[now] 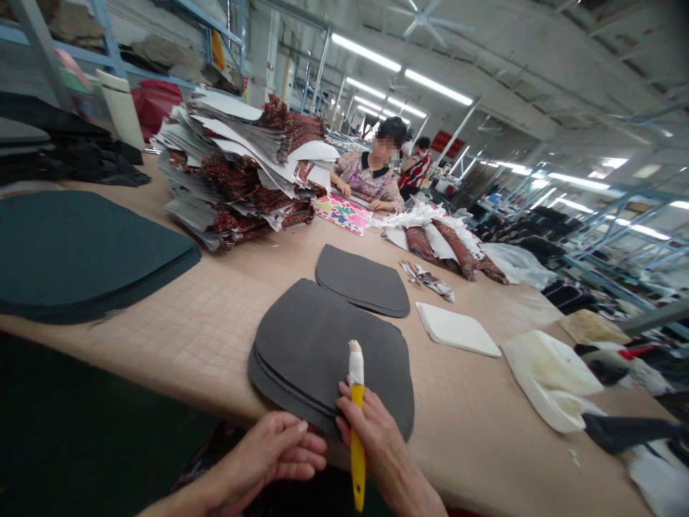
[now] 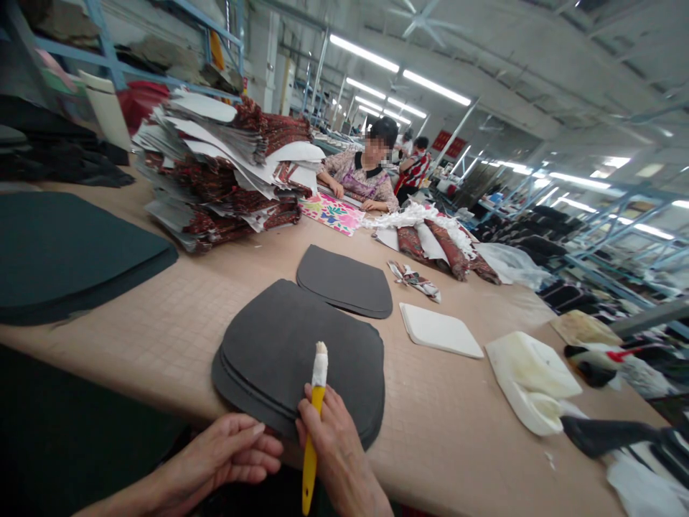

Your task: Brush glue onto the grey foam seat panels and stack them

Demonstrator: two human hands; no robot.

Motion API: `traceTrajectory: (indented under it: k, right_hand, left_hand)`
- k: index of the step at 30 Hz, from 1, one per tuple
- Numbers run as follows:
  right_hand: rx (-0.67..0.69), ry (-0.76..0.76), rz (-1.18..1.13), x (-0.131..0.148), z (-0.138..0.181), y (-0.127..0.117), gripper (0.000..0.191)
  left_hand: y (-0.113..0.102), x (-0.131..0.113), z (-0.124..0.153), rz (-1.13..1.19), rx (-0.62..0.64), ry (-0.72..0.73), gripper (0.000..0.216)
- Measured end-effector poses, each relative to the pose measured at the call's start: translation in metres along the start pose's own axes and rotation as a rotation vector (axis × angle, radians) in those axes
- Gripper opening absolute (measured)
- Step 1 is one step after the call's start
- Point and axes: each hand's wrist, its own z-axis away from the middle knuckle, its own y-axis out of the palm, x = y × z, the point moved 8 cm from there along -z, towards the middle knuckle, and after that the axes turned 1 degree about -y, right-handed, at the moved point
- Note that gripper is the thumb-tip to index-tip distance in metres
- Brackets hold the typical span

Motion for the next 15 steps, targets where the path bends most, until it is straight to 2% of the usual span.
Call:
traceTrajectory:
  k: [5, 7, 9, 12, 13, 15]
  right_hand:
    - [-0.066, -0.017, -0.044, -0.004, 0.002, -0.005, 0.017]
    - [-0.041, -0.020, -0.098, -0.009, 0.003, -0.004, 0.018]
    - [0.017, -0.010, -0.138, -0.013, 0.004, -0.003, 0.020]
    - [0.049, -0.004, -0.142, -0.014, 0.004, -0.004, 0.022]
    - [0.047, -0.007, -0.140, -0.013, 0.003, -0.005, 0.022]
    - [0.028, -0.013, -0.139, -0.011, 0.003, -0.006, 0.024]
  left_hand:
    - [-0.002, 0.002, -0.005, -0.037, -0.010, -0.004, 0.056]
    - [-0.003, 0.004, -0.005, -0.044, 0.001, -0.008, 0.055]
    - [0.001, 0.008, -0.002, -0.099, 0.070, -0.041, 0.053]
    - [0.014, 0.004, 0.009, -0.355, 0.247, -0.029, 0.044]
    - [0.015, -0.003, 0.012, -0.466, 0.257, 0.016, 0.037]
    - [0.014, -0.030, 0.015, -0.724, 0.178, 0.216, 0.023]
